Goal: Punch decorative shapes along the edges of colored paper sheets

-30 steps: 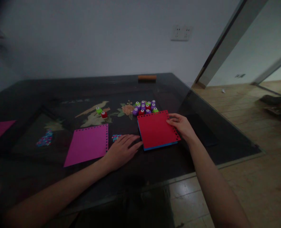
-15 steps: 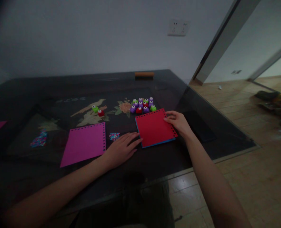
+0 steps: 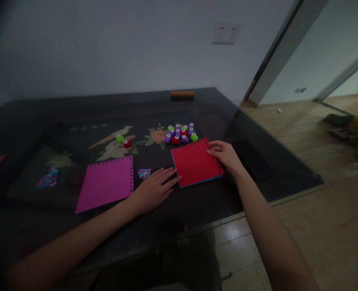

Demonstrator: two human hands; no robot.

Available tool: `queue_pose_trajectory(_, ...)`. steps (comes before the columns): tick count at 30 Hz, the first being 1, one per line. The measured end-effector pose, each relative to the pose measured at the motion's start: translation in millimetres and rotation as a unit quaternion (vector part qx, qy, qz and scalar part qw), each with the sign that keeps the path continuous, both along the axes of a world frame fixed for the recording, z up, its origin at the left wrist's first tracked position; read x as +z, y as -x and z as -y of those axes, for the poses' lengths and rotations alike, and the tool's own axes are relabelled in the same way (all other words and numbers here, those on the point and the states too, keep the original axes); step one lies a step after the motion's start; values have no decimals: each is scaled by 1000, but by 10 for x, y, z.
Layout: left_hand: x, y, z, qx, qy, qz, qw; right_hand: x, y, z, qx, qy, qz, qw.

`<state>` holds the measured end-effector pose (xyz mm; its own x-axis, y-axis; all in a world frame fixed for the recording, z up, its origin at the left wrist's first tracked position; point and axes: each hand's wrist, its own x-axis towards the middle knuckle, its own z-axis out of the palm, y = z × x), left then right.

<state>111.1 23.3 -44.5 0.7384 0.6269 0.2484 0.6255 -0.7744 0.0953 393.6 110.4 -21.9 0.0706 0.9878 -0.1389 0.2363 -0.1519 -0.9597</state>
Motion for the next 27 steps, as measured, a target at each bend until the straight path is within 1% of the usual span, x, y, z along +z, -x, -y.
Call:
queue_pose_trajectory(5,9,1,7,1,1,-7,1000,-47,-27,-15,9,-3,14,1000)
queue_pose_trajectory(9,14,-5,12,5,1,-7,1000,-79,-42,-25,19,-20,21,999)
queue_pose_trajectory(21,39,1,4,1,4,-8,1000,-51,-55,-22,30,-49,61,996)
queue_pose_trajectory(27,39,1,9,-1,3,-10,1000,-74,-56,-35,26,-67,77,994)
